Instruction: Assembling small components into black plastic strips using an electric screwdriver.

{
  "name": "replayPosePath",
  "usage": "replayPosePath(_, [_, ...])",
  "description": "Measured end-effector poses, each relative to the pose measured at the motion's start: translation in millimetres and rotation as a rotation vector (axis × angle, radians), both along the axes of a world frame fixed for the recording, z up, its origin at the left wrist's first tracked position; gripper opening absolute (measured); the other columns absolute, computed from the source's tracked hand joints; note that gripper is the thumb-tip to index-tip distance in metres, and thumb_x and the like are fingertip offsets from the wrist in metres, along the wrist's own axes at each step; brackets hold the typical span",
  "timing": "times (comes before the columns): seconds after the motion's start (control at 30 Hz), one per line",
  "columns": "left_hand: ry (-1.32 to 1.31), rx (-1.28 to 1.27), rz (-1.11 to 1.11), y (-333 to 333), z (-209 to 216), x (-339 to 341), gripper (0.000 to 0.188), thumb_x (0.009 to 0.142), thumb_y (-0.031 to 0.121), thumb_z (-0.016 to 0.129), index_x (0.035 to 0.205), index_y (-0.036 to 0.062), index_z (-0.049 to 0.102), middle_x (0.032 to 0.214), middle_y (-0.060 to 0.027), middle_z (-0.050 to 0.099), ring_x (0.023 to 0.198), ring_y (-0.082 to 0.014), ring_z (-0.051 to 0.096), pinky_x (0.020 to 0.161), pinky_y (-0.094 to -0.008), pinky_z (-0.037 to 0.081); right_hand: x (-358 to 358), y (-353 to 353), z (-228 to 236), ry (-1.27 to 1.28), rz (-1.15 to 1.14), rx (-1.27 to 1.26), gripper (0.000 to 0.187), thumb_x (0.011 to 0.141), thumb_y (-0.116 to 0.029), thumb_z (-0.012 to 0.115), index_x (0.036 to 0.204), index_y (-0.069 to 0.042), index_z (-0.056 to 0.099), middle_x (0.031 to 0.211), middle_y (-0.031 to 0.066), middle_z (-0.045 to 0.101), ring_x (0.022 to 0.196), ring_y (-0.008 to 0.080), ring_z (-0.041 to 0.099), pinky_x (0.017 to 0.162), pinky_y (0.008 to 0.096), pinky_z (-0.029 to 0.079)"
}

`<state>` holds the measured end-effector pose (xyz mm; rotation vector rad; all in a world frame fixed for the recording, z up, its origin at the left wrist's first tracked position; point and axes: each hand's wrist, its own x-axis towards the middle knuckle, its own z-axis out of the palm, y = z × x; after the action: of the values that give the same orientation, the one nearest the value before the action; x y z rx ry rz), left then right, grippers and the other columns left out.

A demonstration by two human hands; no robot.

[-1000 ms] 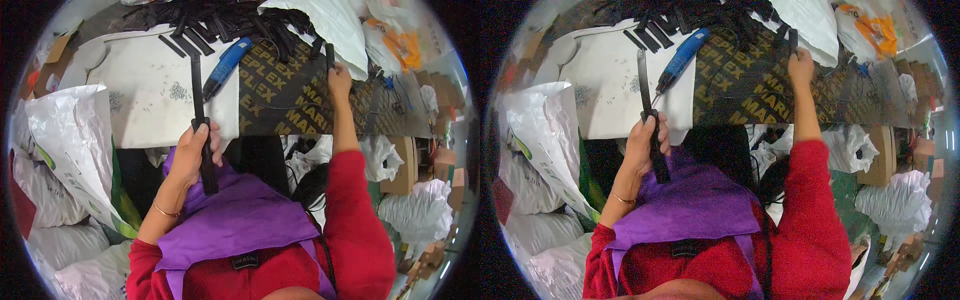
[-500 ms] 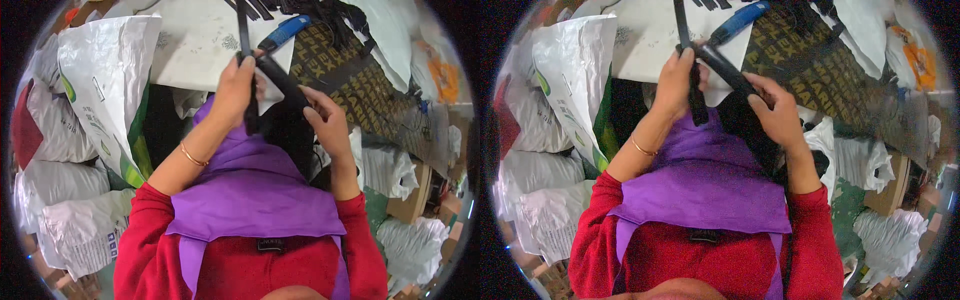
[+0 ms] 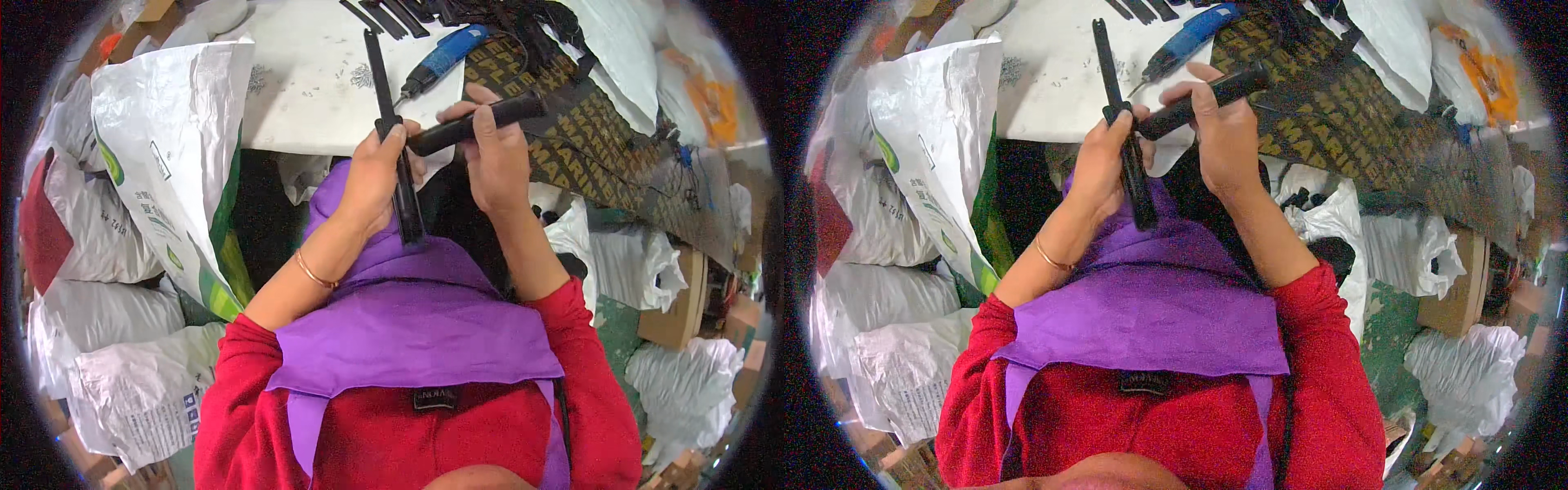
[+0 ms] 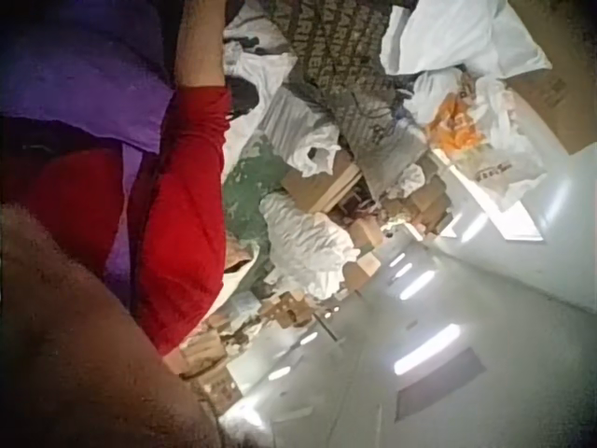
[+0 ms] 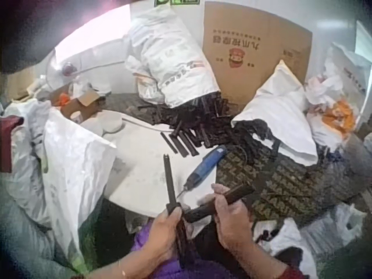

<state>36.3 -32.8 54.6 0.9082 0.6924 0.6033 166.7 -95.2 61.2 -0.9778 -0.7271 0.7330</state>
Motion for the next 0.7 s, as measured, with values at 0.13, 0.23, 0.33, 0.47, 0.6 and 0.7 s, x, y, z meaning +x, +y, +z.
replayPosePath(0.13, [-0.004, 0.017, 0.143, 10, -7, -4, 0.029, 0.092, 0.018, 0.042, 0.113, -0.0012, 0.047, 0.089, -0.0049, 0.052, 0.066, -0.0107, 0.048, 0.059, -0.0265, 0.045, -7, -16, 16, -0.020, 0.131, -0.159, 0.027, 0.094, -0.019, 0.044, 0.113, 0.000, 0.041, 0.078, 0.0076, 0.058, 0.058, 0.0126, 0.051, 0.055, 0.0257, 0.044])
replayPosePath(0.23, [-0.150, 0.027, 0.121, 7, -2, 2, 0.029, 0.091, 0.014, 0.042, 0.117, -0.0011, 0.044, 0.086, -0.0049, 0.051, 0.067, -0.0111, 0.049, 0.060, -0.0271, 0.045, -12, -20, 11, -0.106, 0.247, -0.259, 0.028, 0.093, -0.019, 0.045, 0.113, 0.001, 0.041, 0.078, 0.0074, 0.058, 0.059, 0.0123, 0.051, 0.055, 0.0246, 0.044])
replayPosePath(0.33, [-0.165, 0.108, 0.020, 4, -2, 1, 0.027, 0.092, 0.011, 0.042, 0.117, 0.0028, 0.043, 0.086, -0.0059, 0.051, 0.064, -0.0129, 0.051, 0.057, -0.0258, 0.046, -20, -21, 15, -0.087, 0.296, -0.356, 0.027, 0.092, -0.020, 0.048, 0.108, 0.002, 0.048, 0.074, 0.0073, 0.059, 0.056, 0.0120, 0.053, 0.053, 0.0240, 0.044])
replayPosePath(0.47, [-0.099, 0.249, -0.010, 4, -8, -1, 0.033, 0.092, 0.012, 0.040, 0.124, 0.0032, 0.041, 0.103, -0.0088, 0.055, 0.086, -0.0139, 0.055, 0.077, -0.0252, 0.047, -23, -21, 15, -0.070, 0.338, -0.478, 0.028, 0.091, -0.024, 0.050, 0.102, 0.002, 0.052, 0.067, 0.0074, 0.059, 0.052, 0.0123, 0.054, 0.050, 0.0232, 0.044])
replayPosePath(0.6, [-0.210, 0.213, -0.045, 4, -9, 1, 0.028, 0.093, 0.011, 0.039, 0.119, 0.0036, 0.040, 0.100, -0.0077, 0.053, 0.076, -0.0122, 0.055, 0.064, -0.0243, 0.048, -20, -20, 12, 0.004, 0.389, -0.443, 0.028, 0.091, -0.026, 0.051, 0.100, 0.001, 0.053, 0.067, 0.0080, 0.059, 0.050, 0.0125, 0.054, 0.048, 0.0228, 0.043])
replayPosePath(0.7, [-0.228, 0.365, -0.107, 7, -16, 0, 0.031, 0.093, 0.010, 0.040, 0.122, 0.0030, 0.036, 0.108, -0.0102, 0.052, 0.090, -0.0152, 0.054, 0.067, -0.0247, 0.049, -18, -20, 10, -0.008, 0.413, -0.436, 0.028, 0.091, -0.027, 0.052, 0.097, 0.000, 0.054, 0.067, 0.0076, 0.059, 0.051, 0.0124, 0.054, 0.048, 0.0230, 0.043])
